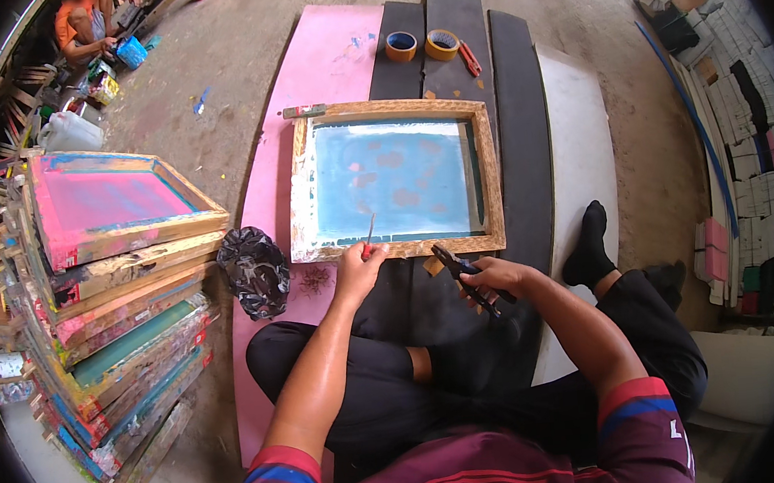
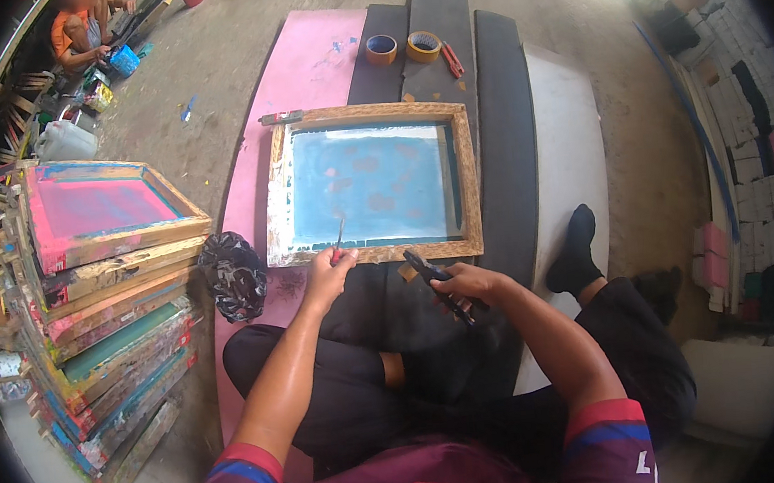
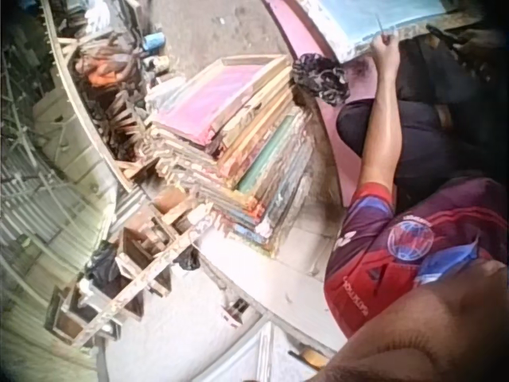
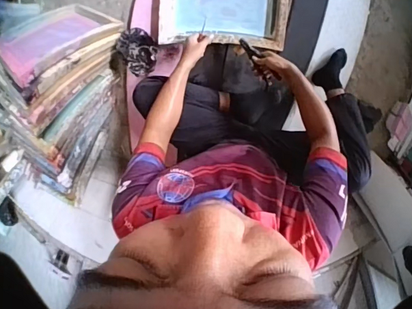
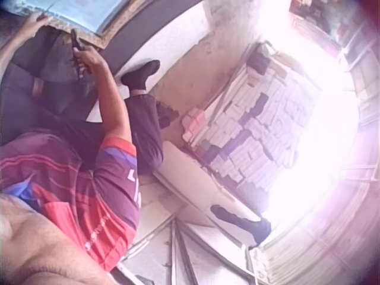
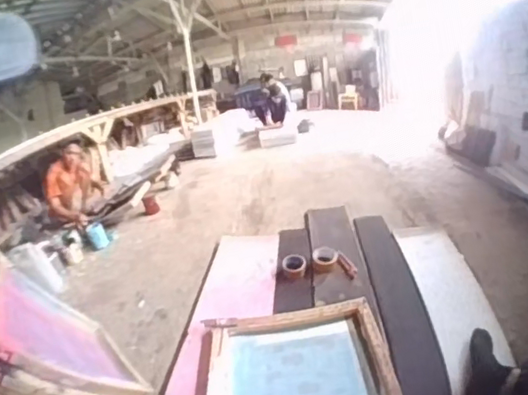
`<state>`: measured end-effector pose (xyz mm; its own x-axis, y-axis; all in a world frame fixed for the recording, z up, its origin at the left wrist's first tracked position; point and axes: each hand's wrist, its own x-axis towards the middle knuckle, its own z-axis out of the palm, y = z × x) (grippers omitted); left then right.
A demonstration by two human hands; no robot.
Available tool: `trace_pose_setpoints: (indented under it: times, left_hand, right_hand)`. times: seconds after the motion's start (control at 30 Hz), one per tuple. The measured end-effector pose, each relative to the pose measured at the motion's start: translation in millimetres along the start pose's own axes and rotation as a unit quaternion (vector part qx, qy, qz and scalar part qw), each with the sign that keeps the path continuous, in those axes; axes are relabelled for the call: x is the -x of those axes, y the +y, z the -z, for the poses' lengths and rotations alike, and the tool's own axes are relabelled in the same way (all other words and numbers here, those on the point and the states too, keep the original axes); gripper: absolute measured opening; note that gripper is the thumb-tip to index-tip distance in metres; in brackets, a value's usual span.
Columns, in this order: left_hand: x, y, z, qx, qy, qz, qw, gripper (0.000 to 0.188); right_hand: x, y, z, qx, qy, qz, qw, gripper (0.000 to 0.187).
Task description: The person sits on the floor and uses pliers to pull nails from the edge of a wooden frame. They repeatedly grip and extract nails along the frame's perimeter.
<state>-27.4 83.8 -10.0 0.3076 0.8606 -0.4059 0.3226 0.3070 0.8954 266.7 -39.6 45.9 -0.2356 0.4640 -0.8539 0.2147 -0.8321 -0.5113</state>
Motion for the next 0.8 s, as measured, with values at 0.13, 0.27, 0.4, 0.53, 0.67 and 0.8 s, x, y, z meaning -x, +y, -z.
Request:
trace_pose_setpoints:
  times: [0.13,0.27,0.4,0.53,0.67,0.8]
  left_hand:
    - [0,-6,-1,-0.023,0.005,-0.011,1.000,0.036]
    - [-3,-6,-1,-0.041,0.006,-0.002,0.999,0.035]
    - [-6,-18,-5,-0.054,0.015,-0.023,0.998,0.039]
    - [-4,-17,-5,-0.068,0.030,-0.052,0.996,0.042]
    - [-3,-12,-6,-0.090,0.025,-0.040,0.995,0.042]
    - [1,-5,-7,-0.094,0.039,-0.060,0.993,0.041]
  right_hand:
    - [-14,-5,3,-0.003,-0.026,0.004,1.000,0.039]
    - [-22,-5,4,-0.008,-0.014,0.006,1.000,0.037]
    - [-31,-3,3,0.070,-0.010,0.021,0.997,0.032]
    - [-22,-10,-8,0.169,0.027,0.089,0.981,0.023]
    - [-36,2,-11,0.166,0.069,0.074,0.981,0.029]
    - [-28,-8,-35,0.144,0.162,0.032,0.976,0.035]
